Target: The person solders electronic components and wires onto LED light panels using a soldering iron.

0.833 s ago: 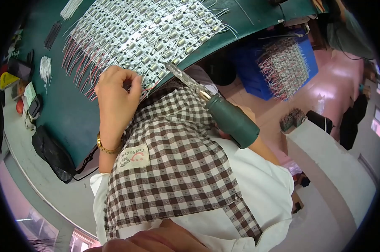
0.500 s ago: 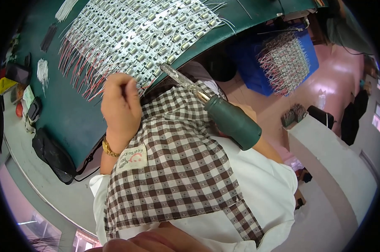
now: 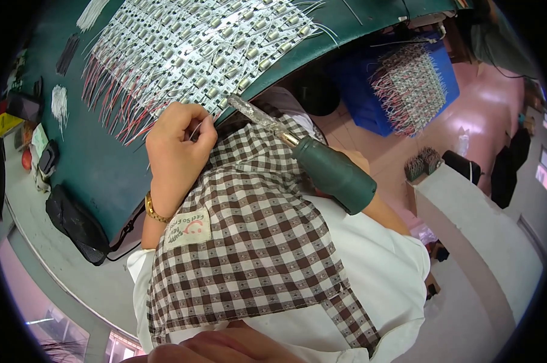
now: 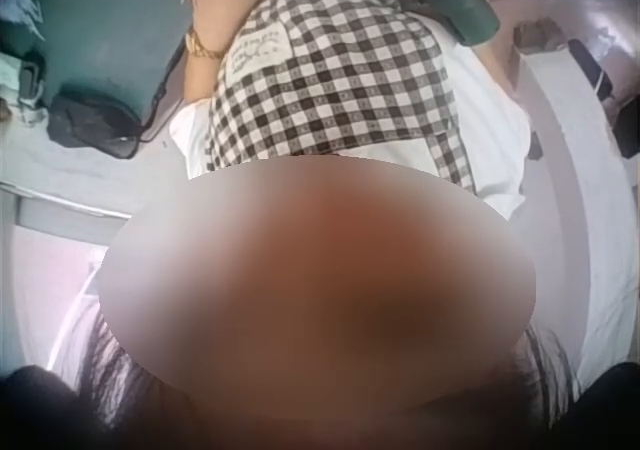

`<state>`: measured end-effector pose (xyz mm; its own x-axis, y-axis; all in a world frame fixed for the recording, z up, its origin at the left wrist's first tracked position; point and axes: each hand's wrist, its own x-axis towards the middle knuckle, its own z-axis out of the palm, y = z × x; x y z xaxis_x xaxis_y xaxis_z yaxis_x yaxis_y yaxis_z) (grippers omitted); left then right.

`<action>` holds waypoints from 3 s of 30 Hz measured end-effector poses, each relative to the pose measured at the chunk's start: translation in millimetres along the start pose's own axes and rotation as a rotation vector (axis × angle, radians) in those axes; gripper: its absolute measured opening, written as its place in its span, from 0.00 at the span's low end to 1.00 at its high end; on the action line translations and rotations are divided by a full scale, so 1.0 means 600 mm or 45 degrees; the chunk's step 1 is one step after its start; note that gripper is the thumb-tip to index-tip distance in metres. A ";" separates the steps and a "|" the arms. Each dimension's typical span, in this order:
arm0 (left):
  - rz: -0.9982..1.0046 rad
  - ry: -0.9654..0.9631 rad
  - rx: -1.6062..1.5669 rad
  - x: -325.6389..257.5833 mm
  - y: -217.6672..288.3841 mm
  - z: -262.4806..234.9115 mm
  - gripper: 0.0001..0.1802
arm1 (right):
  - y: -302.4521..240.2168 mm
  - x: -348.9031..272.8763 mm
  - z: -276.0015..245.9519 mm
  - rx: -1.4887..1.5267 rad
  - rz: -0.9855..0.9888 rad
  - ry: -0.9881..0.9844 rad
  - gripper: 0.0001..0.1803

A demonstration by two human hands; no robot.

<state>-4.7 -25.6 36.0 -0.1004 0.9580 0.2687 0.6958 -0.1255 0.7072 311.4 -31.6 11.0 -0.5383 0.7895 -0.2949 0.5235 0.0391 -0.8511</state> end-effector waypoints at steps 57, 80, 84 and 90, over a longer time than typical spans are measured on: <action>0.229 -0.195 0.043 -0.047 -0.025 -0.080 0.04 | 0.029 0.246 -0.487 2.227 -0.636 0.563 0.18; 0.069 0.855 0.691 -0.085 -0.125 -0.223 0.11 | 0.033 0.334 -0.675 -1.129 0.585 1.406 0.45; -0.610 0.786 1.055 -0.057 -0.236 -0.349 0.31 | -0.009 0.316 -0.618 -1.044 0.285 1.655 0.39; -0.886 0.539 1.443 -0.026 -0.356 -0.438 0.24 | -0.101 0.217 -0.429 -0.903 -0.937 1.834 0.09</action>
<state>-338.7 -81.5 52.4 -0.7224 0.5614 0.4036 0.5843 0.8078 -0.0778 379.5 226.7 135.8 -0.0212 0.3351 0.9420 0.8328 0.5273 -0.1688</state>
